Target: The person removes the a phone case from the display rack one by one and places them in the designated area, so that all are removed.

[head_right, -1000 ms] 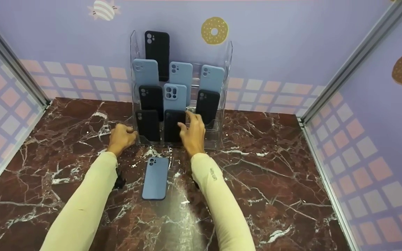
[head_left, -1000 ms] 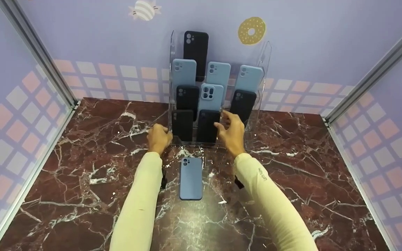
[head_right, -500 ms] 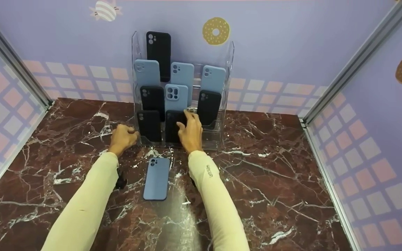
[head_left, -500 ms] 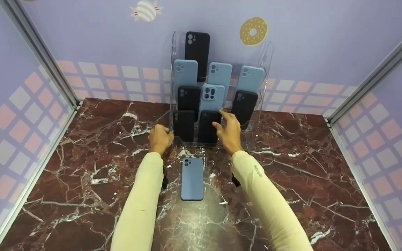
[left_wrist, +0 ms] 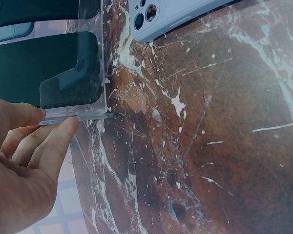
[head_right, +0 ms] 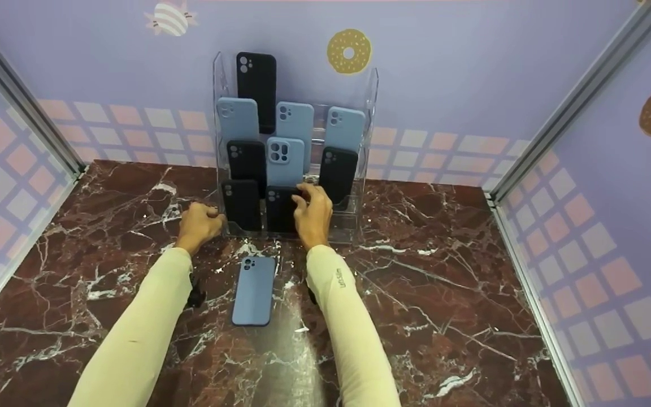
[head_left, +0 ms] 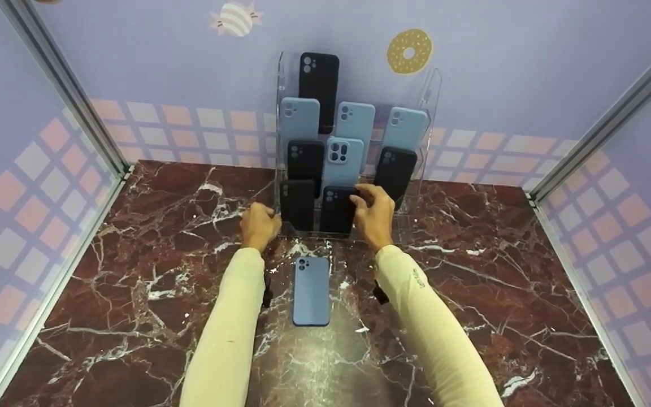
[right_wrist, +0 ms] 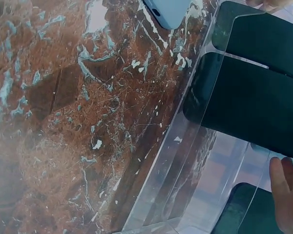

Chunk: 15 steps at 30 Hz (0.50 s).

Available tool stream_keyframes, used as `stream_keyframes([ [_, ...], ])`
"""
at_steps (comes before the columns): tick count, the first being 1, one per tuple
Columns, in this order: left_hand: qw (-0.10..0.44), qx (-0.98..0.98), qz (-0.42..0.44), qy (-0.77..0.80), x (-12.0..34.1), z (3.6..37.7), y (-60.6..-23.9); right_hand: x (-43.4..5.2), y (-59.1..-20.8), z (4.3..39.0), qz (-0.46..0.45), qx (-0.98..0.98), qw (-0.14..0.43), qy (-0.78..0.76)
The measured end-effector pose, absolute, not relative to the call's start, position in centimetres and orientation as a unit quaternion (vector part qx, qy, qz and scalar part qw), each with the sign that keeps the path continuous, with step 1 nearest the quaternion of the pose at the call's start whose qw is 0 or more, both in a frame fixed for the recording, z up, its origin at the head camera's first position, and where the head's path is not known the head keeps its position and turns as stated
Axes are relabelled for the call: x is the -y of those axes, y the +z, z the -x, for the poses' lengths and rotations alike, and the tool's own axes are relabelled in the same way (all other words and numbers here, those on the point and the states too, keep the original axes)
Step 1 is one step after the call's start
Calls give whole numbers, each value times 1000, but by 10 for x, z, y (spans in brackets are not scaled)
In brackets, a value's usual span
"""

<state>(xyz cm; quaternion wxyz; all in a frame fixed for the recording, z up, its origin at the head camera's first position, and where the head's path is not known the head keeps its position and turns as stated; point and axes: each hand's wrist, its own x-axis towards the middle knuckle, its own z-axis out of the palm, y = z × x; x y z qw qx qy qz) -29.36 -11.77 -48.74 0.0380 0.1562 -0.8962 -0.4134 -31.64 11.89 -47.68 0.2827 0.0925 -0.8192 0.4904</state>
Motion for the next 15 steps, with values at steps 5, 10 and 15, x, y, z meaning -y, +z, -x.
stream_keyframes([
  [5,37,898,-155,-410,117,293,-487,-122,-477,316,-117,801,302,503],
  [10,40,900,-155,-405,117,293,-487,-126,-468,315,-151,782,331,507],
  [15,47,904,-150,-398,117,293,-487,-132,-455,314,-171,762,361,510],
])
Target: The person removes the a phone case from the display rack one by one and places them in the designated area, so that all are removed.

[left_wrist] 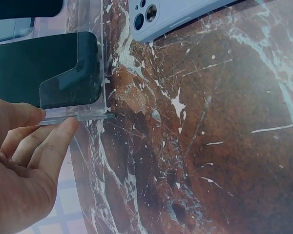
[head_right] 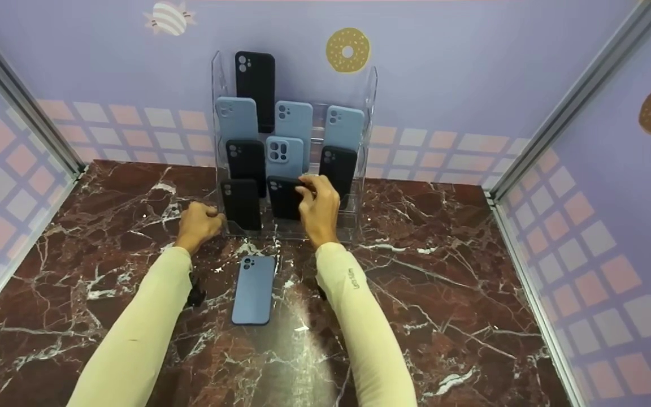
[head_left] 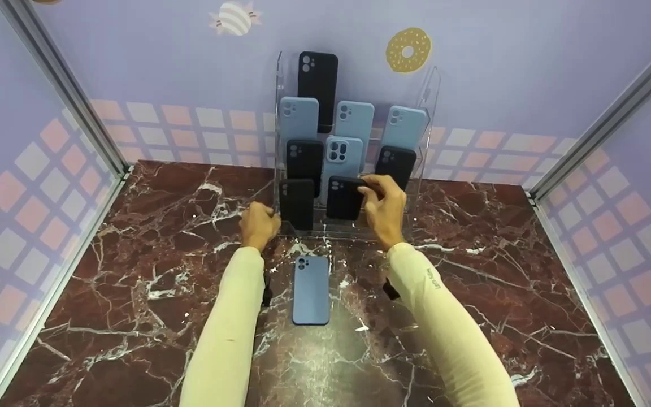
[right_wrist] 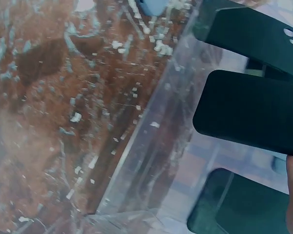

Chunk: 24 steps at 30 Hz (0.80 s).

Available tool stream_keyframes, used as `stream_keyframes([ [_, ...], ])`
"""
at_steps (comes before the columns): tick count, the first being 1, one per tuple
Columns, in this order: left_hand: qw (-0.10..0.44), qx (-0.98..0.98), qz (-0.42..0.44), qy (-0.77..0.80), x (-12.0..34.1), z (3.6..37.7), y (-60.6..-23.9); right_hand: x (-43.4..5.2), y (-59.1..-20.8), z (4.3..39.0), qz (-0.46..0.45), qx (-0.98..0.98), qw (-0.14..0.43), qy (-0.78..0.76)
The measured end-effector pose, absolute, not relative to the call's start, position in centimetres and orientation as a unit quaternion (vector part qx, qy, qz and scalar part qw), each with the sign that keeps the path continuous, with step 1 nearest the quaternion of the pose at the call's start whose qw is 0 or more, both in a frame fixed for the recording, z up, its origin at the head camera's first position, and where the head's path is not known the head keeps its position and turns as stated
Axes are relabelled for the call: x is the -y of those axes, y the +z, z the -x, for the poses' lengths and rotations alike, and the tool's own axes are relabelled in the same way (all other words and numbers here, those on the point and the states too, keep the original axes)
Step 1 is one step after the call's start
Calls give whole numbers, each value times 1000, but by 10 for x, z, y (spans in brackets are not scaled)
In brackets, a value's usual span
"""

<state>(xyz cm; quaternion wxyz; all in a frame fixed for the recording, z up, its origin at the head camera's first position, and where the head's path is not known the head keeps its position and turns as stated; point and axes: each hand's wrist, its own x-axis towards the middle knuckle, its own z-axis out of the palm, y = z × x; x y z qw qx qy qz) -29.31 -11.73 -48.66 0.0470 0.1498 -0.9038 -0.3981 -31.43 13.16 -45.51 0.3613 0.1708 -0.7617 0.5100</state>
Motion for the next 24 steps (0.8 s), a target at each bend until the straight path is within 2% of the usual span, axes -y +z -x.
stream_keyframes([
  [12,47,900,-150,-407,121,295,-488,-149,-431,296,-190,735,380,529],
  [24,41,899,-163,-404,120,297,-487,-176,-443,267,-168,785,300,516],
])
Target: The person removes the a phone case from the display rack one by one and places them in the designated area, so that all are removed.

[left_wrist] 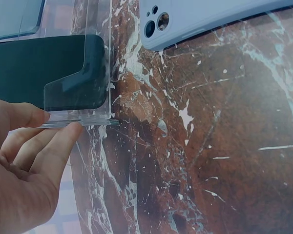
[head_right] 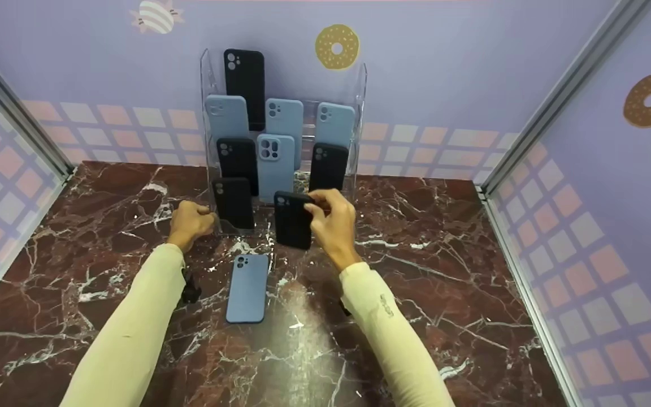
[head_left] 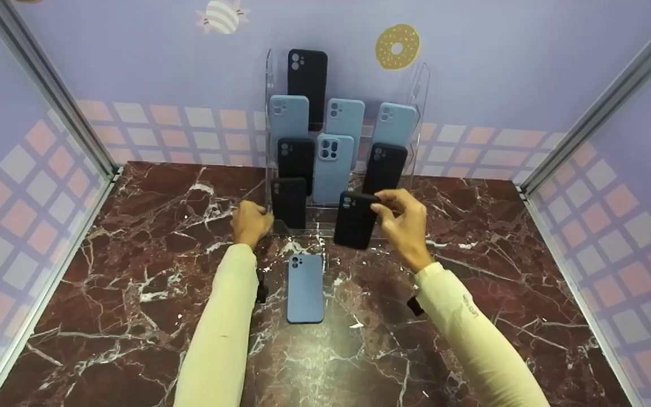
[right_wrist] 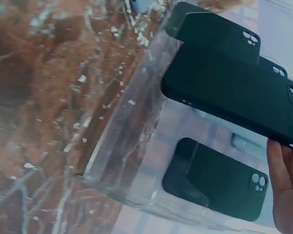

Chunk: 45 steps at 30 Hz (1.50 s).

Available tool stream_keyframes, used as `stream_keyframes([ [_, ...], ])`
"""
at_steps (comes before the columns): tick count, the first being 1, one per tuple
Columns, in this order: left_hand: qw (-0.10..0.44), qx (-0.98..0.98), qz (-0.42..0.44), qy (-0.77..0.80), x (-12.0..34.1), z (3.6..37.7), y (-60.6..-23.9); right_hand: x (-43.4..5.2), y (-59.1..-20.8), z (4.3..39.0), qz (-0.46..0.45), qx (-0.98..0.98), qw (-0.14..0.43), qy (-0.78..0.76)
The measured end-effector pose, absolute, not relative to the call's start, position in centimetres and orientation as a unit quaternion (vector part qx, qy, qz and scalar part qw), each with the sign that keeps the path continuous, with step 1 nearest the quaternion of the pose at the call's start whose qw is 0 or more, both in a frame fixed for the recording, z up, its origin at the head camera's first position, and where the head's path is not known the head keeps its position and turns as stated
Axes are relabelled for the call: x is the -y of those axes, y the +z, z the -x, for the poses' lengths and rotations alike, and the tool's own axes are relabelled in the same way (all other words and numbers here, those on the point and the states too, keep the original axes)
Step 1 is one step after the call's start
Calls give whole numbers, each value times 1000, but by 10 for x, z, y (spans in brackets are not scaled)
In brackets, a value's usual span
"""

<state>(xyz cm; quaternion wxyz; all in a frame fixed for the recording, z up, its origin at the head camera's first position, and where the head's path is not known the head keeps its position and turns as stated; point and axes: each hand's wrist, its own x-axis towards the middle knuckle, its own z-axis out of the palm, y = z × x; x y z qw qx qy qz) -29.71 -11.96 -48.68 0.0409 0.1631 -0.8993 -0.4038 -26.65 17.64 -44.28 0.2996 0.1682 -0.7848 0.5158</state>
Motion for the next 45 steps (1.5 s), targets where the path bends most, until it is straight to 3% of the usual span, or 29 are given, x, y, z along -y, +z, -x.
stream_keyframes([
  [14,21,895,-186,-405,121,298,-486,-189,-477,253,-100,854,154,488],
  [24,15,895,-192,-402,120,297,-484,-188,-492,251,-70,867,79,487],
  [45,-1,893,-198,-403,116,297,-480,-171,-532,256,-33,880,-14,473],
])
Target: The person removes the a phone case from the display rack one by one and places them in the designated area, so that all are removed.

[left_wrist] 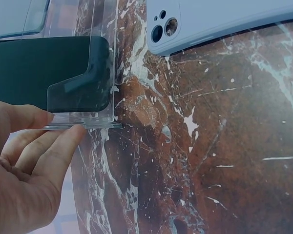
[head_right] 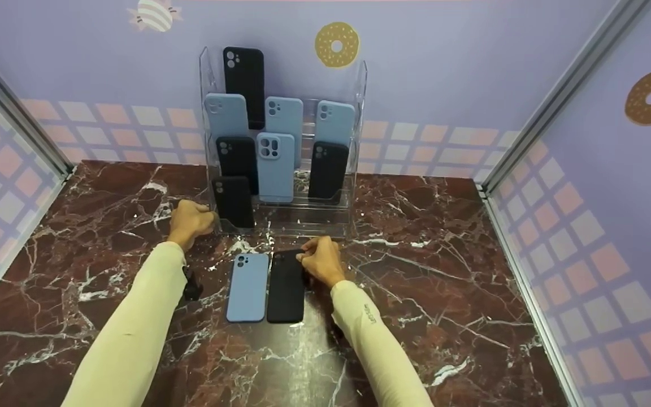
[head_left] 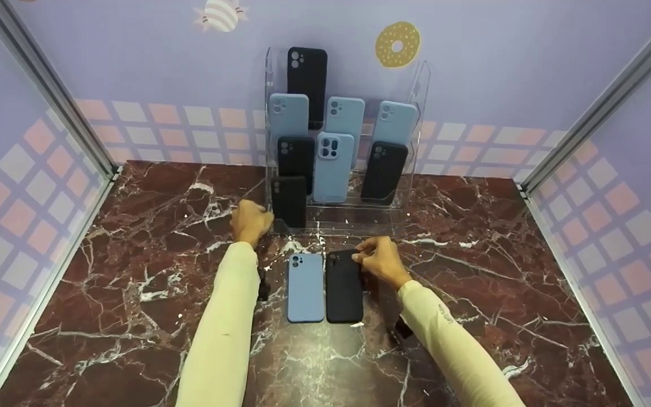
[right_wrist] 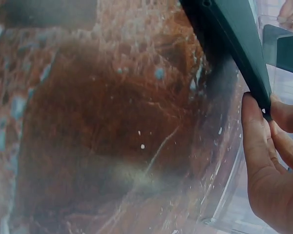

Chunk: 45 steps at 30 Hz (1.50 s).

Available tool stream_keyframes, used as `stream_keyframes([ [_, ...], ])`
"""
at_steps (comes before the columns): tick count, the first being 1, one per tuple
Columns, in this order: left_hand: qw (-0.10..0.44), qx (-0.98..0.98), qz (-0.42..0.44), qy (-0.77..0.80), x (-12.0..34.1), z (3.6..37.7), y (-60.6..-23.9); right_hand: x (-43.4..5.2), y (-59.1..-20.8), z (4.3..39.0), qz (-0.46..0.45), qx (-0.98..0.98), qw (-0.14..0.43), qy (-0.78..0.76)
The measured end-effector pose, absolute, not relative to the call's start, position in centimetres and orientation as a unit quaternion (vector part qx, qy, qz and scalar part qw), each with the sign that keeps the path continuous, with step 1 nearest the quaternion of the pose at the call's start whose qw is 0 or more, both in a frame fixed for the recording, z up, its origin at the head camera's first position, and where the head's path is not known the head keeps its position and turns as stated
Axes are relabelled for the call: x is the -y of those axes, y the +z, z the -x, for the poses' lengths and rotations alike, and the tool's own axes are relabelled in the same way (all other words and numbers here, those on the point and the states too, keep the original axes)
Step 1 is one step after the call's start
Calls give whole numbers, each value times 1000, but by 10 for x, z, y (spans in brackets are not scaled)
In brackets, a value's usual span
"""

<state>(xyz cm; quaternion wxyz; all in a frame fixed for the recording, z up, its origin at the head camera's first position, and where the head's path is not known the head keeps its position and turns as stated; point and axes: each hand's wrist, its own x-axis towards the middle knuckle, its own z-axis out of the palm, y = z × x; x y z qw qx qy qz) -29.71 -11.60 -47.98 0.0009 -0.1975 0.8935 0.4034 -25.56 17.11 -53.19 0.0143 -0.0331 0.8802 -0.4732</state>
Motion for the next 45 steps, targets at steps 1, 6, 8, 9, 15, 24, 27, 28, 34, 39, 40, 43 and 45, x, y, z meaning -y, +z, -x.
stream_keyframes([
  [1,1,-894,197,403,116,297,-480,-170,-533,255,34,-882,15,-470],
  [6,-4,-891,199,407,116,297,-481,-167,-535,256,29,-880,34,-474],
  [8,-8,-889,203,410,116,296,-481,-166,-536,256,29,-878,40,-475],
  [9,-11,-888,204,412,116,296,-481,-166,-537,256,29,-878,43,-477],
  [15,-24,-889,198,413,116,296,-483,-165,-540,257,35,-881,47,-469],
  [24,-27,-895,183,405,117,296,-483,-170,-533,257,50,-903,36,-426],
  [27,-26,-894,182,407,117,295,-483,-174,-527,259,54,-909,10,-412],
  [28,-26,-893,185,410,117,295,-483,-175,-524,259,56,-910,-1,-410],
  [34,-24,-890,195,412,118,295,-482,-174,-503,267,71,-914,-62,-395],
  [39,-24,-890,192,414,117,296,-483,-161,-489,275,76,-911,-58,-401],
  [40,-23,-890,190,414,117,296,-483,-157,-486,276,79,-910,-58,-403],
  [43,-22,-889,189,416,116,296,-483,-144,-480,280,98,-906,-58,-408],
  [45,-26,-890,187,414,117,297,-482,-135,-475,284,112,-903,-62,-411],
])
